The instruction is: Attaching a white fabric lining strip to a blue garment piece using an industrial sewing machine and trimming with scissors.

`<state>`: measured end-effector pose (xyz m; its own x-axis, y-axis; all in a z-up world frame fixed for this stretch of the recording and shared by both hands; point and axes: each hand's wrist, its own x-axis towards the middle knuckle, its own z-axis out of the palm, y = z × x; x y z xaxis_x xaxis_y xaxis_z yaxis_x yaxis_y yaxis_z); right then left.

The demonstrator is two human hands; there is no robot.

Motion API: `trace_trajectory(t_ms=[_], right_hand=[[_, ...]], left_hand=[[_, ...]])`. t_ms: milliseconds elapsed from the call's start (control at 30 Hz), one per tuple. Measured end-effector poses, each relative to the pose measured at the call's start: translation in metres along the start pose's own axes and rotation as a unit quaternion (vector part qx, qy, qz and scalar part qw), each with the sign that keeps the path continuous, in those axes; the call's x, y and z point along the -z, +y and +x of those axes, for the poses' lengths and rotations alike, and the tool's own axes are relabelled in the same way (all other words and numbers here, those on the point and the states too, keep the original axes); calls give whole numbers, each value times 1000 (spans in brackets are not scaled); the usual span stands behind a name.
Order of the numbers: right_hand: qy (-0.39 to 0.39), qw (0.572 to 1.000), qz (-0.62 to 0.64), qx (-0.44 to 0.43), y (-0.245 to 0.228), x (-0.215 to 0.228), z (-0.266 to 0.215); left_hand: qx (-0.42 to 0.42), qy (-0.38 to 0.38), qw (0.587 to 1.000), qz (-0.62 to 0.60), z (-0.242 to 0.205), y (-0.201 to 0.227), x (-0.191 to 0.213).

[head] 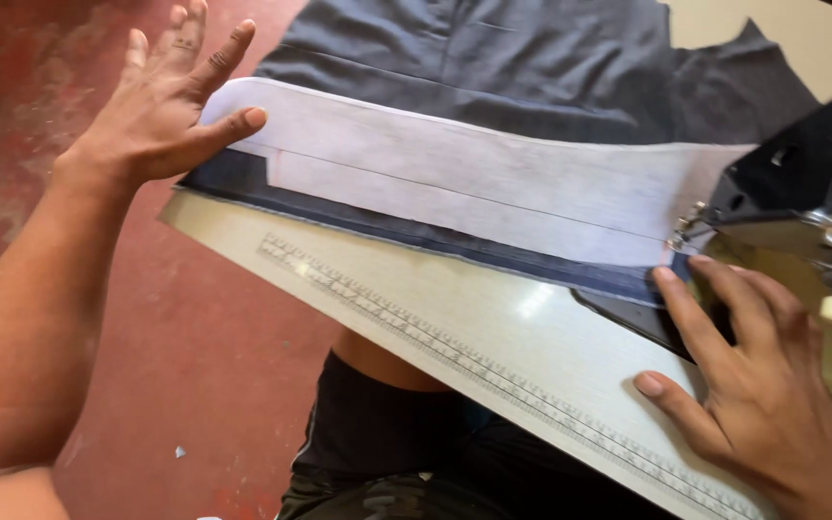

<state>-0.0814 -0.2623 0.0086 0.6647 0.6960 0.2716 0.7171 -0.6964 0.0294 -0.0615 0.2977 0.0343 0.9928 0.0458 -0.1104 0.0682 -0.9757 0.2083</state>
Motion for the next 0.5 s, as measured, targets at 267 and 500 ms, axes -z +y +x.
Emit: trace_trajectory(t_ms=[267, 500], right_hand=[[-14, 1000, -11, -15, 4, -6, -3], [17, 1000, 10, -7, 1, 5, 1]], left_hand=[[116, -22, 983, -139, -37, 0, 11], [-84, 125, 972, -182, -29, -65, -46]])
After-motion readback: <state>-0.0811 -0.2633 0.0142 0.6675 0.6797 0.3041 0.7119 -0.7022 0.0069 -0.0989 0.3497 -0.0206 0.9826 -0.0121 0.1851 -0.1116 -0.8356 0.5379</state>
